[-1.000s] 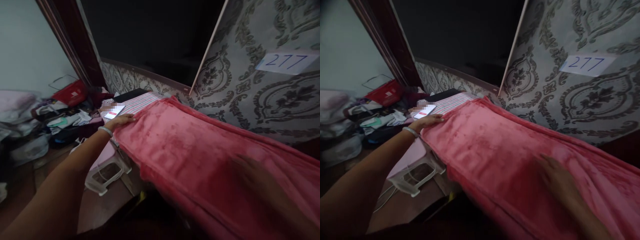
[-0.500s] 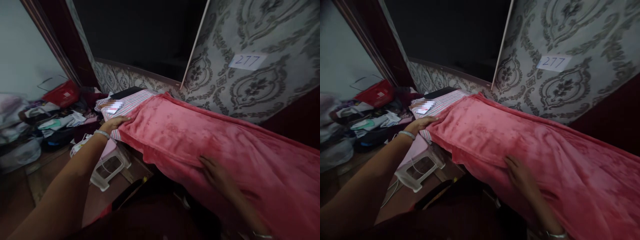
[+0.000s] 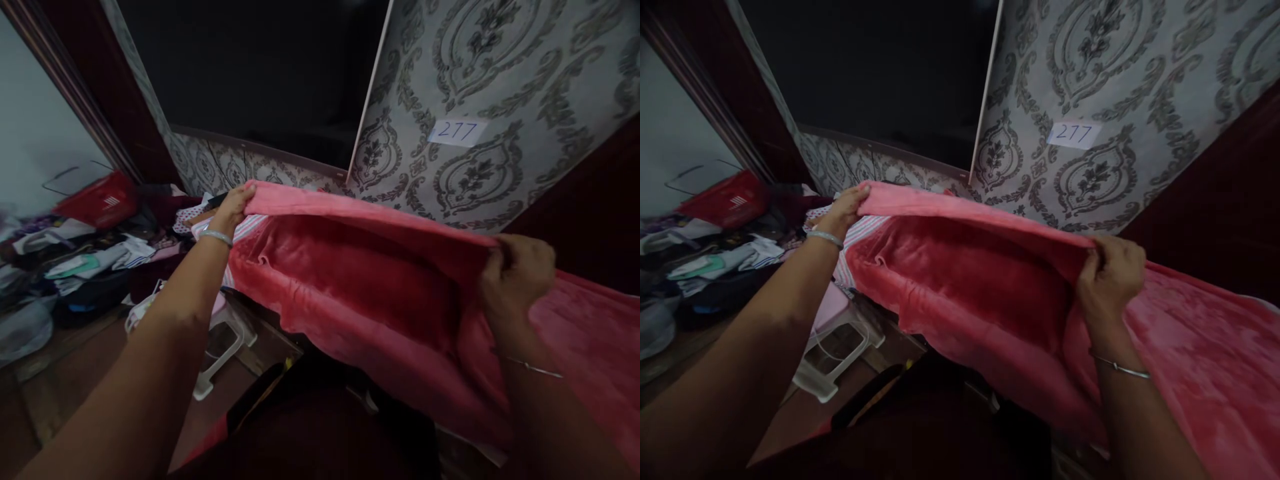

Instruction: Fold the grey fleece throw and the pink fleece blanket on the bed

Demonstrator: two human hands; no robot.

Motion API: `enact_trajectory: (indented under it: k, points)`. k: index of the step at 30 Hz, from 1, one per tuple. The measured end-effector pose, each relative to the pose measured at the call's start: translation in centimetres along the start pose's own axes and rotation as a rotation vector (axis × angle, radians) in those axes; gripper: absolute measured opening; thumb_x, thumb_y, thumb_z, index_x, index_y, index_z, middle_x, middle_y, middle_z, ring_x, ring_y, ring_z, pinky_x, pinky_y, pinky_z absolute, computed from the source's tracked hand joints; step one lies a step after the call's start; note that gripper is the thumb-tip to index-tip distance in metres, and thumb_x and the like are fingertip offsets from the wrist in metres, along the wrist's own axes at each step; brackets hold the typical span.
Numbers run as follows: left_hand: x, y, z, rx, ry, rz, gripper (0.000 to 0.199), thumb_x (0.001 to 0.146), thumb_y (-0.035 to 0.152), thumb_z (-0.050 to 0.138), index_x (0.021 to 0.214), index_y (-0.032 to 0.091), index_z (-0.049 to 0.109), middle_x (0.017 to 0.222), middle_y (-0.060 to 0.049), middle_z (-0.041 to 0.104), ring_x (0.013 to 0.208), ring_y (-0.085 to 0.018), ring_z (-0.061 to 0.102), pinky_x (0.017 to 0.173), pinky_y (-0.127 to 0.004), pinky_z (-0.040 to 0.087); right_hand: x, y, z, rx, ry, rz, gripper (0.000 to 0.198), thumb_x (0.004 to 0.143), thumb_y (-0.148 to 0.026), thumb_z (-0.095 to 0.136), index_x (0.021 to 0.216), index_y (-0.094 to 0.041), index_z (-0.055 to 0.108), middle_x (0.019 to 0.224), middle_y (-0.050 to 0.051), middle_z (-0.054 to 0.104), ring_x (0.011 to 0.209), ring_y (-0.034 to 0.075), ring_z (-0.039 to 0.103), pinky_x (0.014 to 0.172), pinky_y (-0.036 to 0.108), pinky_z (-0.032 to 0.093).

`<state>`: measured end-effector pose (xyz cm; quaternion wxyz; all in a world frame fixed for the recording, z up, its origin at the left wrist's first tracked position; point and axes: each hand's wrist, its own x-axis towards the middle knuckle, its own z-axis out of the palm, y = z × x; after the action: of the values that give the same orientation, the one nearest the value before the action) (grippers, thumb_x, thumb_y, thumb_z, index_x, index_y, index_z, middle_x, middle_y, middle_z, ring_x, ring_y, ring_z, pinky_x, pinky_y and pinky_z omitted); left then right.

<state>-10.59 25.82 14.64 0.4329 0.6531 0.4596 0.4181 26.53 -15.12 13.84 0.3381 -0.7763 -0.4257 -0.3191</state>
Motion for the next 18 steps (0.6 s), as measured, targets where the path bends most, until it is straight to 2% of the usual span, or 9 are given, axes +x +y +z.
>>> enact_trajectory:
  k: [2, 5, 8, 10, 13, 16, 18]
  points:
    - [-0.6, -0.8, 0.4, 0.078, -0.073, -0.035, 0.027, 0.08, 0.047, 0.071, 0.085, 0.021, 0.069, 0.069, -0.006, 0.068, 0.08, -0.026, 0.069, 0.069, -0.037, 0.055, -1.6, 0.0, 0.3, 0.012, -0.098, -0.088, 0.036, 0.1, -0.026, 0.034, 0.115, -0.019, 0.066, 0.115, 0.019, 0.069, 0.115, 0.034, 0.06, 0.104, 0.047, 0.046]
    - [-2.5, -3.6, 0.6, 0.224, -0.178, -0.105, 0.034, 0.067, 0.048, 0.08, 0.066, 0.019, 0.063, 0.056, -0.004, 0.06, 0.062, -0.023, 0.062, 0.057, -0.034, 0.049, -6.3, 0.8, 2.5, 0.015, -0.334, -0.165, 0.034, 0.094, -0.021, 0.035, 0.101, -0.02, 0.068, 0.103, 0.017, 0.07, 0.099, 0.032, 0.064, 0.093, 0.046, 0.05]
    - [-3.9, -6.0, 0.6, 0.363, -0.211, -0.119, 0.034, 0.065, 0.047, 0.078, 0.062, 0.019, 0.06, 0.057, -0.003, 0.059, 0.062, -0.021, 0.059, 0.058, -0.031, 0.047, -10.5, 2.5, 5.1, 0.061, -0.461, -0.231, 0.029, 0.09, -0.023, 0.041, 0.095, -0.019, 0.07, 0.097, 0.015, 0.072, 0.092, 0.03, 0.065, 0.087, 0.044, 0.052]
    - [-4.3, -6.7, 0.5, 0.443, -0.204, -0.106, 0.03, 0.068, 0.045, 0.073, 0.063, 0.02, 0.059, 0.061, -0.003, 0.061, 0.069, -0.022, 0.061, 0.063, -0.031, 0.048, -11.8, 3.8, 6.3, 0.127, -0.441, -0.232, 0.029, 0.092, -0.027, 0.044, 0.095, -0.018, 0.071, 0.094, 0.014, 0.072, 0.089, 0.029, 0.066, 0.083, 0.043, 0.054]
    - [-4.2, -6.7, 0.3, 0.554, -0.193, -0.096, 0.027, 0.069, 0.042, 0.07, 0.059, 0.021, 0.055, 0.063, -0.004, 0.062, 0.079, -0.025, 0.064, 0.071, -0.031, 0.049, -12.0, 5.0, 6.9, 0.191, -0.4, -0.217, 0.029, 0.094, -0.03, 0.046, 0.094, -0.019, 0.072, 0.091, 0.012, 0.073, 0.085, 0.028, 0.067, 0.079, 0.041, 0.054]
    - [-4.0, -6.3, 0.3, 0.63, -0.206, -0.106, 0.027, 0.069, 0.039, 0.068, 0.055, 0.021, 0.054, 0.065, -0.006, 0.063, 0.083, -0.027, 0.066, 0.076, -0.032, 0.049, -11.7, 4.7, 6.5, 0.171, -0.38, -0.214, 0.031, 0.096, -0.03, 0.044, 0.098, -0.019, 0.073, 0.094, 0.013, 0.073, 0.088, 0.028, 0.066, 0.082, 0.042, 0.053]
    - [-4.0, -6.0, 0.3, 0.654, -0.23, -0.119, 0.026, 0.068, 0.039, 0.069, 0.055, 0.021, 0.055, 0.065, -0.006, 0.065, 0.085, -0.028, 0.067, 0.077, -0.032, 0.05, -12.0, 3.8, 5.9, 0.118, -0.375, -0.21, 0.033, 0.098, -0.032, 0.043, 0.108, -0.018, 0.072, 0.102, 0.013, 0.073, 0.095, 0.03, 0.066, 0.086, 0.044, 0.051]
